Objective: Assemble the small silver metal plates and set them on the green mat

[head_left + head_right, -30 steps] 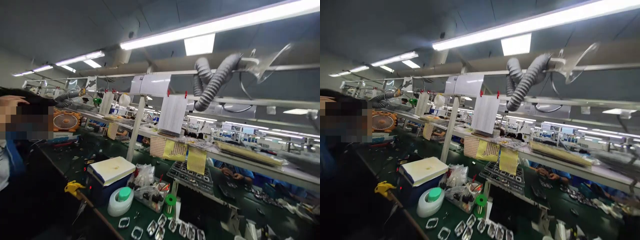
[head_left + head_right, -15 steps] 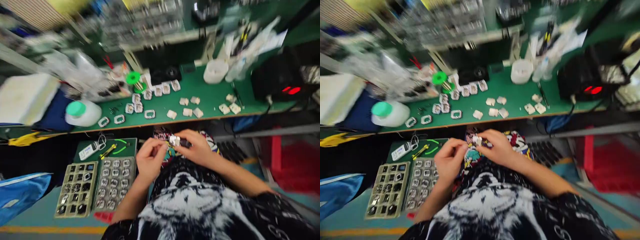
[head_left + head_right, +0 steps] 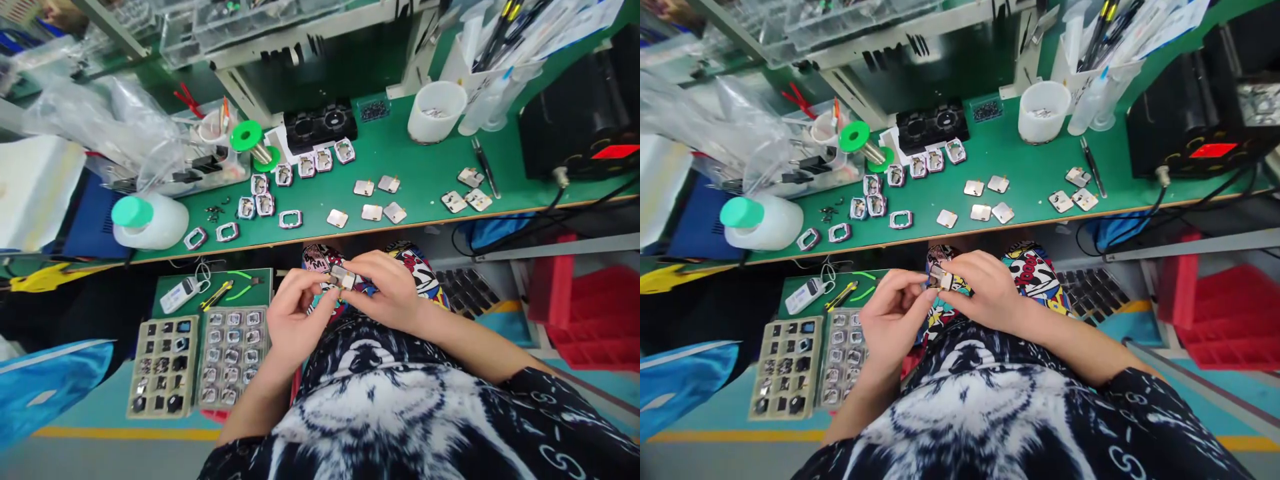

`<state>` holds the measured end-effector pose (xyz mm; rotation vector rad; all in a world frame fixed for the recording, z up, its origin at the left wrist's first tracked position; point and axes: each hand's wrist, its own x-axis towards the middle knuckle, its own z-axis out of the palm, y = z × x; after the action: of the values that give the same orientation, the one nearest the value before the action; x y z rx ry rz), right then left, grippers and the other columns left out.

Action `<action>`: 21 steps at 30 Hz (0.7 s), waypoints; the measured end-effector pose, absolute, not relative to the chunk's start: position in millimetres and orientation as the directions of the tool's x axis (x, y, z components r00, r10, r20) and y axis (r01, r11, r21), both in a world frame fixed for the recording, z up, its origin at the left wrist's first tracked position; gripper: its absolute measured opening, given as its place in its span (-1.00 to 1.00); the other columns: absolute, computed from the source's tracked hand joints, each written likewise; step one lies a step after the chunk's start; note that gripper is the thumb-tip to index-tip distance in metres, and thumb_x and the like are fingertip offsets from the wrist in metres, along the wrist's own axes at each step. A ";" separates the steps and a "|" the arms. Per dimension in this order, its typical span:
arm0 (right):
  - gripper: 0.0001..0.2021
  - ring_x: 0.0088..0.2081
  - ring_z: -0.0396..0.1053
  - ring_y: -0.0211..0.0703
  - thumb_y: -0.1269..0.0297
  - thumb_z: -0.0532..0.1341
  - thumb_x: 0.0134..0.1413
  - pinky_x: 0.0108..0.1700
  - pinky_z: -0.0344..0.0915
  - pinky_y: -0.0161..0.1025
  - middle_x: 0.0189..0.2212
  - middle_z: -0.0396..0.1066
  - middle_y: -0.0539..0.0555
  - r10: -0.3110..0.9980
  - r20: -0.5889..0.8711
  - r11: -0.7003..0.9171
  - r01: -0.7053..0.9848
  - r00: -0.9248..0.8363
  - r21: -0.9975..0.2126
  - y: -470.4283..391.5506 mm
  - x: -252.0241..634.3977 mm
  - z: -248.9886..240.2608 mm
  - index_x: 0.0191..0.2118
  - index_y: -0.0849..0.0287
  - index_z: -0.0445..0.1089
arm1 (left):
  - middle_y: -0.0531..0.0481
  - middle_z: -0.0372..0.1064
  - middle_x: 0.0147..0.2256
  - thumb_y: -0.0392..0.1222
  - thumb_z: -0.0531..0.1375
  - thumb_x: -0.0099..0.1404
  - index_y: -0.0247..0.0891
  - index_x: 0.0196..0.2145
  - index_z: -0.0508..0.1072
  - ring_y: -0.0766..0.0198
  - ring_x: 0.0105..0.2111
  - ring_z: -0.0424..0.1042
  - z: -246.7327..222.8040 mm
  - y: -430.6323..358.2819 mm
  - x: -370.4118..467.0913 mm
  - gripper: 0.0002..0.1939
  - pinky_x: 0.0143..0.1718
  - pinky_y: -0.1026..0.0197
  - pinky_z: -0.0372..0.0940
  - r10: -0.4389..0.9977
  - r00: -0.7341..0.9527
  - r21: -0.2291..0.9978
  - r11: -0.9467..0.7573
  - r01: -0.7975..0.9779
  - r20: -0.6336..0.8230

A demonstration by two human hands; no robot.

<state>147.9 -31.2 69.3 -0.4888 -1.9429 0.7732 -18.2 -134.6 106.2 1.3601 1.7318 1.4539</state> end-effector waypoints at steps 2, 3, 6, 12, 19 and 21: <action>-0.59 -0.10 0.56 0.02 0.24 0.42 0.24 -0.06 0.53 0.00 -0.11 0.60 0.19 0.611 0.641 0.733 0.027 -0.464 -0.680 -32.1 148.8 66.0 0.16 0.10 0.44 | 0.02 0.37 -0.29 -0.25 0.39 0.35 -0.15 -0.10 0.64 0.33 -0.37 0.27 105.5 -135.3 -17.4 -0.83 -0.41 0.25 0.14 0.918 -0.348 0.926 -0.052 0.374 0.192; -0.59 -0.10 0.57 0.01 0.22 0.42 0.25 -0.06 0.53 0.00 -0.11 0.60 0.17 0.601 0.646 0.742 0.030 -0.471 -0.669 -32.4 149.5 65.0 0.17 0.08 0.43 | 0.00 0.39 -0.27 -0.24 0.39 0.36 -0.15 -0.12 0.64 0.32 -0.36 0.29 105.6 -135.7 -16.5 -0.86 -0.41 0.25 0.15 0.923 -0.339 0.925 -0.045 0.377 0.183; -0.61 -0.11 0.57 0.00 0.18 0.41 0.26 -0.07 0.54 -0.01 -0.14 0.61 0.15 0.580 0.654 0.756 0.022 -0.485 -0.654 -32.7 151.5 65.6 0.14 0.08 0.45 | 0.00 0.41 -0.27 -0.22 0.36 0.39 -0.17 -0.17 0.64 0.31 -0.37 0.29 108.3 -136.5 -14.0 -0.93 -0.41 0.25 0.17 0.928 -0.334 0.920 -0.024 0.390 0.165; -0.66 -0.12 0.57 -0.05 0.18 0.42 0.24 -0.08 0.54 -0.09 -0.15 0.60 0.16 0.665 0.579 0.656 -0.003 -0.472 -0.755 -34.4 153.6 66.7 0.08 0.13 0.48 | -0.02 0.39 -0.26 -0.24 0.29 0.45 -0.17 -0.19 0.59 0.26 -0.30 0.34 116.7 -138.4 -23.6 -0.95 -0.31 0.21 0.25 0.973 -0.193 0.884 -0.023 0.466 0.127; -0.77 -0.17 0.58 -0.08 0.27 0.39 0.24 -0.11 0.52 -0.16 -0.15 0.60 0.10 0.660 0.398 0.515 -0.002 -0.637 -0.857 -37.5 165.4 70.1 0.00 0.06 0.52 | -0.04 0.45 -0.27 -0.28 0.25 0.47 -0.18 -0.18 0.58 0.22 -0.23 0.43 124.3 -136.4 -39.4 -0.91 -0.13 0.15 0.34 0.997 0.018 0.859 -0.077 0.506 0.079; -0.78 -0.14 0.59 -0.04 0.25 0.37 0.25 -0.11 0.54 -0.14 -0.12 0.59 0.10 0.651 0.342 0.510 0.057 -0.677 -0.858 -39.0 171.1 67.5 0.00 0.02 0.52 | -0.05 0.49 -0.27 -0.25 0.22 0.48 -0.18 -0.19 0.58 0.20 -0.22 0.46 128.4 -135.1 -42.6 -0.89 -0.10 0.13 0.37 0.990 0.115 0.870 -0.126 0.476 0.081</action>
<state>171.1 -39.0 67.5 -0.5761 -2.0909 1.1554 -42.6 -135.1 128.4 1.6981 1.4417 0.9373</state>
